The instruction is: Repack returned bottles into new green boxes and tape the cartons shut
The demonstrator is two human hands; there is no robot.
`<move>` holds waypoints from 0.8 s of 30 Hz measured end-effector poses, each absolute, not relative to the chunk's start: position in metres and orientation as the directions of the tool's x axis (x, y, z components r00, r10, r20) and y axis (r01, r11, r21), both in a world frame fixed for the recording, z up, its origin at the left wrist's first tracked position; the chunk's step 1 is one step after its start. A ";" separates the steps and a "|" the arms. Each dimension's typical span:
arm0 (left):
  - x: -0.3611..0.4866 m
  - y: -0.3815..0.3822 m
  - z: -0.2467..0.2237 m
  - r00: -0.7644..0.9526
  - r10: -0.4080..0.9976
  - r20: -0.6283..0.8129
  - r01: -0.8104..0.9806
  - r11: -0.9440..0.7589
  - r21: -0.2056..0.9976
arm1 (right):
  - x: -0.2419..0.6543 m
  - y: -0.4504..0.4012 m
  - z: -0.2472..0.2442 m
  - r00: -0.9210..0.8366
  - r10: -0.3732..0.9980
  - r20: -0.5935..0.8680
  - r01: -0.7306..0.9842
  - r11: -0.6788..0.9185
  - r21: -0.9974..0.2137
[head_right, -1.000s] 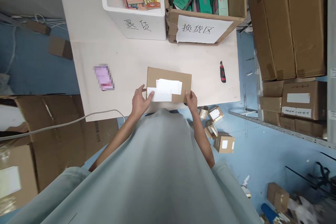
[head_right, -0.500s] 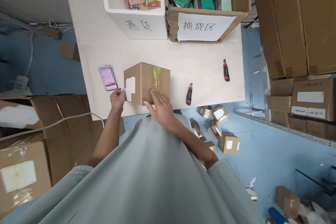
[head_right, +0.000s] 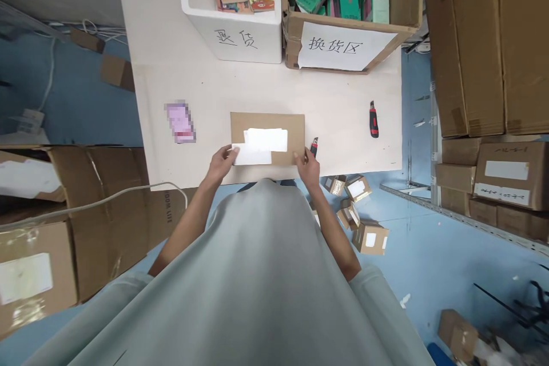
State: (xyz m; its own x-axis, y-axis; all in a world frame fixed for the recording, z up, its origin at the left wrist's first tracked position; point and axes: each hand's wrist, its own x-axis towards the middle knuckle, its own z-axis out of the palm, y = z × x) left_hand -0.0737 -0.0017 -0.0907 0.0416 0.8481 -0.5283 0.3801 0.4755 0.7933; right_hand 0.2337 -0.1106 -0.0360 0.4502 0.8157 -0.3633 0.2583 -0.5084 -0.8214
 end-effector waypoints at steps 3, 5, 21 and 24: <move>-0.063 -0.012 -0.079 0.075 0.838 -0.540 0.349 0.485 0.802 | 0.245 -0.121 -0.049 0.424 0.805 -0.414 0.149 -0.513 -0.845; -0.067 -0.021 -0.073 0.101 0.825 -0.556 0.314 0.504 0.805 | 0.243 -0.134 -0.051 0.418 0.802 -0.426 0.102 -0.507 -0.856; -0.074 -0.044 -0.071 0.104 0.795 -0.598 0.164 0.579 0.798 | 0.233 -0.157 -0.058 0.407 0.800 -0.441 0.103 -0.520 -0.848; -0.062 -0.028 -0.067 0.017 0.829 -0.558 0.200 0.544 0.815 | 0.233 -0.135 -0.052 0.436 0.803 -0.406 0.157 -0.512 -0.844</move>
